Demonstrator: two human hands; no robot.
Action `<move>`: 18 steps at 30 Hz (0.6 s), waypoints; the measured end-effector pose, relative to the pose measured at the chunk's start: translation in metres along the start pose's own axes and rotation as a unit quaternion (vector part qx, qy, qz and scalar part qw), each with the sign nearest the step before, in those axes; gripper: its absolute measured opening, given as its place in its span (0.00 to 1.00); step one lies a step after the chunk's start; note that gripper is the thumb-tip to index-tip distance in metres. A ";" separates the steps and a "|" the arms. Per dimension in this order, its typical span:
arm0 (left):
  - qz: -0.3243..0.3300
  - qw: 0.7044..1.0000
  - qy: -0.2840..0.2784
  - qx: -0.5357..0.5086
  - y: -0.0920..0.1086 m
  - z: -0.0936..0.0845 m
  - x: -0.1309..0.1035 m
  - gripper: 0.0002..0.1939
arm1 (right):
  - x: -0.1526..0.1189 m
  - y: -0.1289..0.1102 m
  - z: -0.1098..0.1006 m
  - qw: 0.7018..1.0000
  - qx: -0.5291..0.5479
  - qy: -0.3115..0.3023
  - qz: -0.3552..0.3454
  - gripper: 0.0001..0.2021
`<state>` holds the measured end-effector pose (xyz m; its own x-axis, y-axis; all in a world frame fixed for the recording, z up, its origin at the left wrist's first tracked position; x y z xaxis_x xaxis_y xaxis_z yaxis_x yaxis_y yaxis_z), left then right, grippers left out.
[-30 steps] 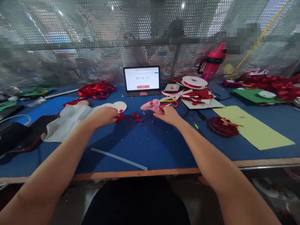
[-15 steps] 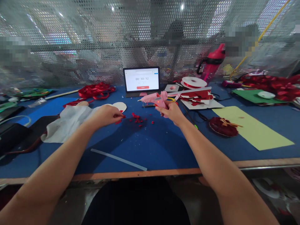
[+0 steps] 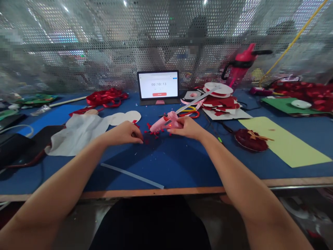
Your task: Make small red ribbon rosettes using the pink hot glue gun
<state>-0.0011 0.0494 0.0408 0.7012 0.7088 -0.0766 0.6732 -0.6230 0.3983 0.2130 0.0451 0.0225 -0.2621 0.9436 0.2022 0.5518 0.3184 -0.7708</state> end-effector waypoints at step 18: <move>-0.044 0.998 0.031 0.030 -0.017 0.013 0.009 0.12 | -0.010 -0.019 0.017 0.977 -0.185 -0.042 -0.095 0.21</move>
Point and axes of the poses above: each hand's wrist, its own x-axis towards the middle knuckle, its own z-axis out of the palm, y = z × x, the point moved 5 cm from there along x, towards the middle knuckle, and after that the axes turned 3 degrees about y, right-handed, at the moved point
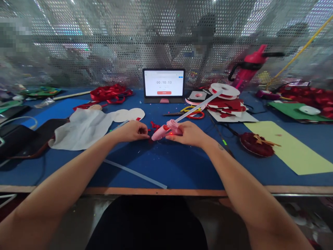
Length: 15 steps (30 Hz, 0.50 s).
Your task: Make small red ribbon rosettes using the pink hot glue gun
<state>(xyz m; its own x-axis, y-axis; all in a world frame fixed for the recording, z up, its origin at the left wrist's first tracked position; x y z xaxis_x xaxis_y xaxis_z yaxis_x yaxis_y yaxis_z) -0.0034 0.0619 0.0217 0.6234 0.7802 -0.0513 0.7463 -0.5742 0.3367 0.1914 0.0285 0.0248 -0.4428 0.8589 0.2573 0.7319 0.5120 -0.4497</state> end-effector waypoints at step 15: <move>0.006 1.000 0.002 -0.023 -0.001 0.001 0.001 0.14 | 0.001 -0.005 -0.001 0.999 -0.047 0.015 -0.024 0.21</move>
Point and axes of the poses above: each hand's wrist, its own x-axis towards the middle knuckle, its own z-axis out of the palm, y = z × x, the point moved 5 cm from there along x, towards the middle knuckle, and after that the axes turned 3 degrees about y, right-handed, at the moved point
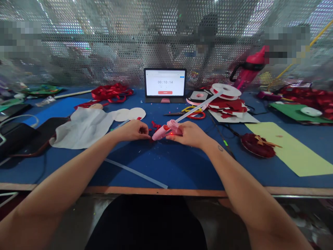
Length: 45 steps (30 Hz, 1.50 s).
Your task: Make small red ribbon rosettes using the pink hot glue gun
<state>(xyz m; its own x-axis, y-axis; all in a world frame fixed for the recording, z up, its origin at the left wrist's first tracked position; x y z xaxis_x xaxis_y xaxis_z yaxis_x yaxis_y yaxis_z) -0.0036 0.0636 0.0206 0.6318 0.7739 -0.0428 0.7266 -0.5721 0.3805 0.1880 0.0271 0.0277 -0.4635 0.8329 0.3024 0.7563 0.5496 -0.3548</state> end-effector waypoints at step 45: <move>-0.021 1.000 -0.008 -0.019 0.000 0.000 0.000 0.13 | -0.001 -0.008 -0.007 0.999 -0.034 0.005 -0.007 0.22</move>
Point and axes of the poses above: each hand's wrist, its own x-axis towards the middle knuckle, its own z-axis out of the palm, y = z × x, the point moved 5 cm from there along x, towards the middle knuckle, and after that the axes turned 3 degrees about y, right-handed, at the moved point
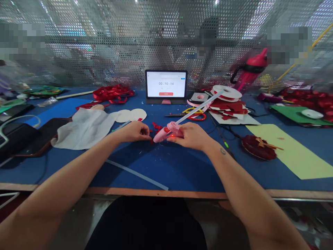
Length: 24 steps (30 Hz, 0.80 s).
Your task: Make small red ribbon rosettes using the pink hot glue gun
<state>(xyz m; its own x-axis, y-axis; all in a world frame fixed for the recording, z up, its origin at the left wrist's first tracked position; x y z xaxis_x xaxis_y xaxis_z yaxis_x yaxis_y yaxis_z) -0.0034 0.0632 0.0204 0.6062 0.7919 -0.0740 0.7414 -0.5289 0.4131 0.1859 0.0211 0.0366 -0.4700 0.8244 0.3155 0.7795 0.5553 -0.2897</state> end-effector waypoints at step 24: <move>-0.003 1.000 0.009 -0.012 -0.003 0.001 0.001 0.12 | 0.007 -0.027 -0.023 0.985 -0.164 -0.037 -0.034 0.21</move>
<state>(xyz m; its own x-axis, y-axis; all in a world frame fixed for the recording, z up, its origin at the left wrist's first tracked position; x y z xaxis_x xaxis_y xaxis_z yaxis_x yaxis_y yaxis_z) -0.0048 0.0648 0.0180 0.5960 0.8007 -0.0604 0.7377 -0.5163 0.4351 0.1710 0.0096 0.0674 -0.5445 0.7995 0.2538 0.8319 0.5534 0.0414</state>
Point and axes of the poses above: each hand's wrist, its own x-axis towards the middle knuckle, its own z-axis out of the palm, y = z × x, the point moved 5 cm from there along x, towards the middle knuckle, and after that the axes turned 3 degrees about y, right-handed, at the moved point
